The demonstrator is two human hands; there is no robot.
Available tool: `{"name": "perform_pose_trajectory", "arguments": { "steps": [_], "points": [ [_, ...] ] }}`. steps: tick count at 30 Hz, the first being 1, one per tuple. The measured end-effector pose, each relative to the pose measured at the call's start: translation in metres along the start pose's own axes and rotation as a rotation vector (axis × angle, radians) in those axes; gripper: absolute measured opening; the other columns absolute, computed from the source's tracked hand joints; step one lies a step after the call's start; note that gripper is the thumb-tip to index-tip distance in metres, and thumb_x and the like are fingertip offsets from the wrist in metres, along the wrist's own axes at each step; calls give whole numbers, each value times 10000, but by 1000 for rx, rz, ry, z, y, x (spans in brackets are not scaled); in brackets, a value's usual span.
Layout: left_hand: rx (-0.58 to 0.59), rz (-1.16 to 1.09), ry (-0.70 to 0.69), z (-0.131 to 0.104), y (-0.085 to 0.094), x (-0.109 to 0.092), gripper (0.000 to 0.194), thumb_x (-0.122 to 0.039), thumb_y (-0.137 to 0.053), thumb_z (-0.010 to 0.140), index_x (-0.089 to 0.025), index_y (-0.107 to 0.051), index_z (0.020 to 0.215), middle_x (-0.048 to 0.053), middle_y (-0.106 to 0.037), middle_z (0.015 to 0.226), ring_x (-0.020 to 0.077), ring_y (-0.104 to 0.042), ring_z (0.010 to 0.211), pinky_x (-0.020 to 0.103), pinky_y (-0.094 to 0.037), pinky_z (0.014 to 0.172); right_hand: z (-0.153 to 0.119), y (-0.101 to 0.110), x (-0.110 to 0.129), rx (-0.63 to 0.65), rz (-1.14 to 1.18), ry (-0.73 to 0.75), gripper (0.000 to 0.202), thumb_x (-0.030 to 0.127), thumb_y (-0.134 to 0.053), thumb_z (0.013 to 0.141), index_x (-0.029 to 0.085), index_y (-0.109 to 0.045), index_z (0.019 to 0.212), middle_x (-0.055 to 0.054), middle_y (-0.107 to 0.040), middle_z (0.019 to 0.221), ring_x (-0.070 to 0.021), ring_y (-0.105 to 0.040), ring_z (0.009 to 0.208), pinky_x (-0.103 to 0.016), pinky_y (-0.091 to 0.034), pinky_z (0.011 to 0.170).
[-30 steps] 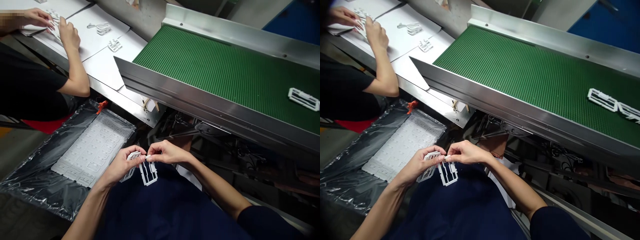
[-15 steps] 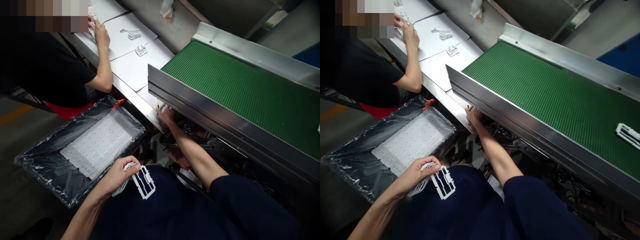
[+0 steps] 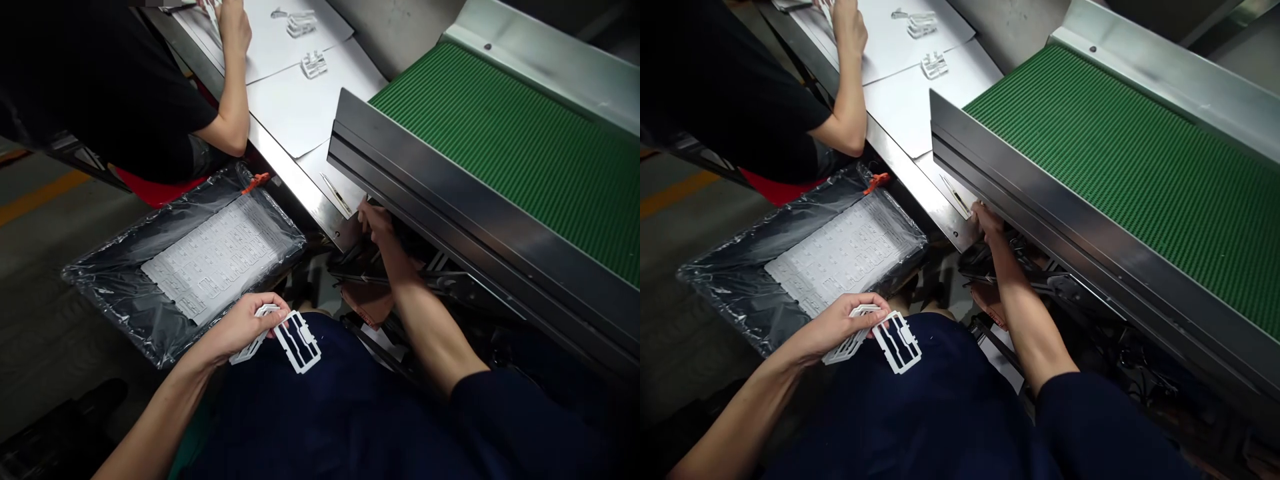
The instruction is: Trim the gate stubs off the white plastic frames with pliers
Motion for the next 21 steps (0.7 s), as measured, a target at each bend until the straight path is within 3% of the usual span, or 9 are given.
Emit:
{"name": "perform_pose_trajectory", "arguments": {
  "steps": [3, 6, 8, 11, 14, 21],
  "points": [
    [60, 13, -14, 5, 1, -7, 280, -420, -593, 794, -144, -615, 834, 53, -635, 787, 160, -537, 698, 289, -433, 657, -56, -4, -20, 232, 219, -58, 333, 323, -337, 773, 144, -582, 912, -50, -610, 765, -166, -577, 738, -296, -474, 636],
    [95, 42, -10, 9, 0, -15, 267, -397, -610, 782, -136, -613, 840, 59, -635, 794, 159, -533, 685, 293, -433, 649, -125, -24, -42, 424, 412, -122, 339, 382, -362, 748, 151, -551, 909, -38, -579, 716, -143, -543, 606, -300, -473, 586],
    [105, 71, -8, 12, -1, -19, 258, -384, -611, 779, -132, -612, 837, 61, -634, 792, 156, -530, 677, 292, -430, 646, -167, -37, -52, 438, 463, -140, 299, 420, -441, 757, 175, -509, 913, 14, -509, 655, -96, -441, 486, -257, -425, 500],
    [123, 99, -20, 16, -4, -23, 259, -385, -624, 768, -136, -610, 838, 53, -631, 779, 152, -528, 659, 285, -427, 635, -209, -49, -50, 440, 434, -35, 320, 393, -640, 710, 206, -480, 915, 33, -509, 710, -77, -425, 526, -217, -382, 498],
    [145, 128, -37, 19, -7, -25, 249, -380, -631, 763, -140, -606, 823, 40, -621, 750, 148, -522, 635, 282, -423, 631, -226, -53, -39, 483, 417, 76, 326, 332, -682, 708, 212, -472, 926, 24, -541, 767, -94, -476, 630, -222, -404, 580],
    [223, 213, -41, 20, -11, -29, 212, -368, -591, 797, -157, -586, 779, 4, -579, 627, 150, -514, 626, 273, -401, 647, -224, -49, -39, 499, 389, 152, 285, 278, -630, 759, 211, -465, 982, 28, -533, 759, -95, -482, 648, -218, -408, 596]
  ]
}}
Point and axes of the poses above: each hand's wrist, its own z-axis towards the middle knuckle, its own y-axis out of the back of the hand, x = y × z, the point moved 5 cm from there along z, towards the middle knuckle
